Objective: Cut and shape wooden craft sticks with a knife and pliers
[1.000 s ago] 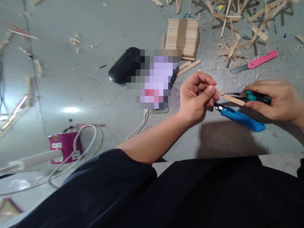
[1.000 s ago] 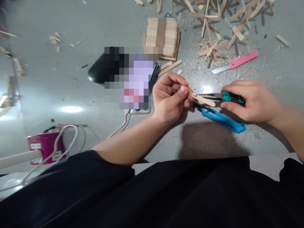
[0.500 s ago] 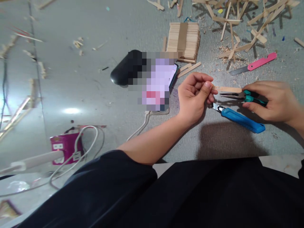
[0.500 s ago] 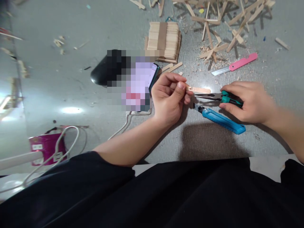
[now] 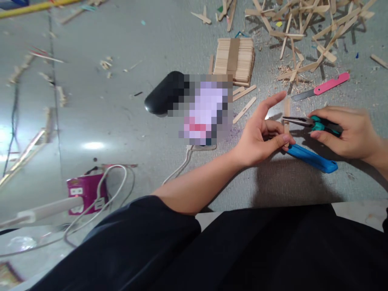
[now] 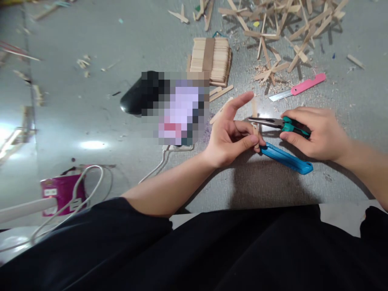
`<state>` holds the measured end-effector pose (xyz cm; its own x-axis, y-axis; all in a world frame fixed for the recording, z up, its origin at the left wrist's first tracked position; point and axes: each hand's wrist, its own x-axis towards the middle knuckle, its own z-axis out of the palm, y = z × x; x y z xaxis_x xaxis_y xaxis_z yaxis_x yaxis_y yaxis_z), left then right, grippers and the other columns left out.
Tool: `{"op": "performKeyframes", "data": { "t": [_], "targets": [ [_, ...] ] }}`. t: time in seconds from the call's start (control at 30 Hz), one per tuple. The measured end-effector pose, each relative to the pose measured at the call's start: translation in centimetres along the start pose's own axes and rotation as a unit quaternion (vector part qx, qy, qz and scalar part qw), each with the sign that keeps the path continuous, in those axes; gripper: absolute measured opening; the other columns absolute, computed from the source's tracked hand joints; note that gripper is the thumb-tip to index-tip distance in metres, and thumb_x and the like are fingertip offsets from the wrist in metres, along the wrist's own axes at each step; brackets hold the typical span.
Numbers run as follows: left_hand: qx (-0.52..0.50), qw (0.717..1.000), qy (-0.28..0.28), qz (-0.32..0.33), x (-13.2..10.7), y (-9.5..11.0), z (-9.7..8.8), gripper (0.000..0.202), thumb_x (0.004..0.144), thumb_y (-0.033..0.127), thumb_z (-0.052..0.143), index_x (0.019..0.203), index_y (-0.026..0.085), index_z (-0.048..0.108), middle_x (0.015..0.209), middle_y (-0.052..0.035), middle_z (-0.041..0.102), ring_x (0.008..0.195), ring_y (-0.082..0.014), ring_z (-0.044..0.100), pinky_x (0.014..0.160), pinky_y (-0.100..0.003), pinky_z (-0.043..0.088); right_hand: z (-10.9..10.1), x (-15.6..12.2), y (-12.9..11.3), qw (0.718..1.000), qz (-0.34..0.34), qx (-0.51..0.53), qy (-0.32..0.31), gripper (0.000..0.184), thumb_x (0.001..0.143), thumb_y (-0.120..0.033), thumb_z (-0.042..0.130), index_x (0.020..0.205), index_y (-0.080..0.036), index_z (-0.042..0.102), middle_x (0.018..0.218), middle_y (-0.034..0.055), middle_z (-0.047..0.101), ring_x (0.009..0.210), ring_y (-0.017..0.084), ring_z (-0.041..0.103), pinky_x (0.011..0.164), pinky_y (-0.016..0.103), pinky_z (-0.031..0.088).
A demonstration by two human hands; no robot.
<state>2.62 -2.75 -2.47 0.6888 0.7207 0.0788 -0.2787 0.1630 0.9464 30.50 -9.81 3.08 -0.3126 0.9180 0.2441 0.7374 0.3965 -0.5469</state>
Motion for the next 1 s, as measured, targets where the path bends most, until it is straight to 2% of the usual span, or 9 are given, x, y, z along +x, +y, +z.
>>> {"op": "performKeyframes", "data": {
  "t": [0.07,0.13,0.23,0.43,0.63,0.87,1.0],
  "targets": [
    [-0.006,0.999,-0.028,-0.017,0.0,0.1,-0.1,0.111,0.094,0.050,0.099,0.184,0.033,0.037,0.080,0.0017,0.085,0.063,-0.0211,0.083,0.064,-0.033,0.071,0.0,0.0,-0.1,1.000,-0.003,0.002,-0.020,0.029,0.111,-0.047,0.072,0.139,-0.042,0.078,0.110,0.0035,0.087,0.092,0.033,0.084,0.080,0.055,0.070],
    [-0.005,0.999,-0.037,-0.033,0.0,0.4,-0.1,0.107,0.094,0.049,0.100,0.182,0.035,0.041,0.082,0.0012,0.085,0.064,-0.0220,0.084,0.062,-0.033,0.071,0.1,0.0,-0.2,0.999,-0.005,0.005,-0.033,0.030,0.111,-0.045,0.071,0.140,-0.042,0.077,0.113,0.0043,0.088,0.094,0.034,0.085,0.080,0.056,0.070],
    [0.003,1.000,-0.003,-0.027,-0.1,0.6,0.0,0.096,0.094,0.051,0.100,0.174,0.032,0.050,0.084,-0.0002,0.085,0.059,-0.0210,0.082,0.058,-0.032,0.070,0.1,0.0,0.1,1.000,-0.013,0.006,-0.011,0.028,0.109,-0.043,0.074,0.136,-0.037,0.079,0.114,0.0055,0.088,0.092,0.033,0.084,0.081,0.053,0.070],
    [0.001,0.998,0.065,-0.001,0.0,0.1,-0.1,0.096,0.095,0.055,0.099,0.172,0.035,0.046,0.086,0.0009,0.085,0.052,-0.0176,0.077,0.050,-0.028,0.065,0.5,0.1,0.9,0.999,0.000,-0.029,0.040,0.030,0.104,-0.048,0.080,0.130,-0.032,0.081,0.110,0.0070,0.088,0.092,0.033,0.083,0.085,0.052,0.068],
    [0.007,0.997,0.076,-0.006,-0.2,-0.1,0.3,0.087,0.097,0.054,0.098,0.168,0.036,0.050,0.092,-0.0004,0.086,0.051,-0.0176,0.077,0.053,-0.031,0.068,1.0,-0.2,0.6,1.000,-0.013,-0.020,0.015,0.036,0.106,-0.048,0.078,0.138,-0.033,0.078,0.125,0.0107,0.088,0.110,0.037,0.085,0.098,0.058,0.071],
    [-0.050,0.997,0.059,-0.016,-0.5,0.7,1.1,0.089,0.098,0.055,0.097,0.168,0.035,0.046,0.093,0.0004,0.086,0.052,-0.0172,0.078,0.051,-0.028,0.065,1.4,-0.6,0.5,0.999,-0.038,-0.003,0.022,0.039,0.108,-0.042,0.078,0.146,-0.033,0.076,0.126,0.0103,0.087,0.111,0.038,0.086,0.097,0.058,0.073],
    [-0.083,0.993,0.078,-0.031,-1.0,1.2,2.2,0.090,0.099,0.056,0.096,0.168,0.035,0.042,0.090,0.0020,0.087,0.052,-0.0164,0.078,0.050,-0.026,0.063,1.7,-0.8,0.1,0.999,-0.033,0.004,0.023,0.040,0.110,-0.044,0.077,0.148,-0.034,0.074,0.126,0.0107,0.087,0.111,0.037,0.086,0.096,0.058,0.074]
  ]
}}
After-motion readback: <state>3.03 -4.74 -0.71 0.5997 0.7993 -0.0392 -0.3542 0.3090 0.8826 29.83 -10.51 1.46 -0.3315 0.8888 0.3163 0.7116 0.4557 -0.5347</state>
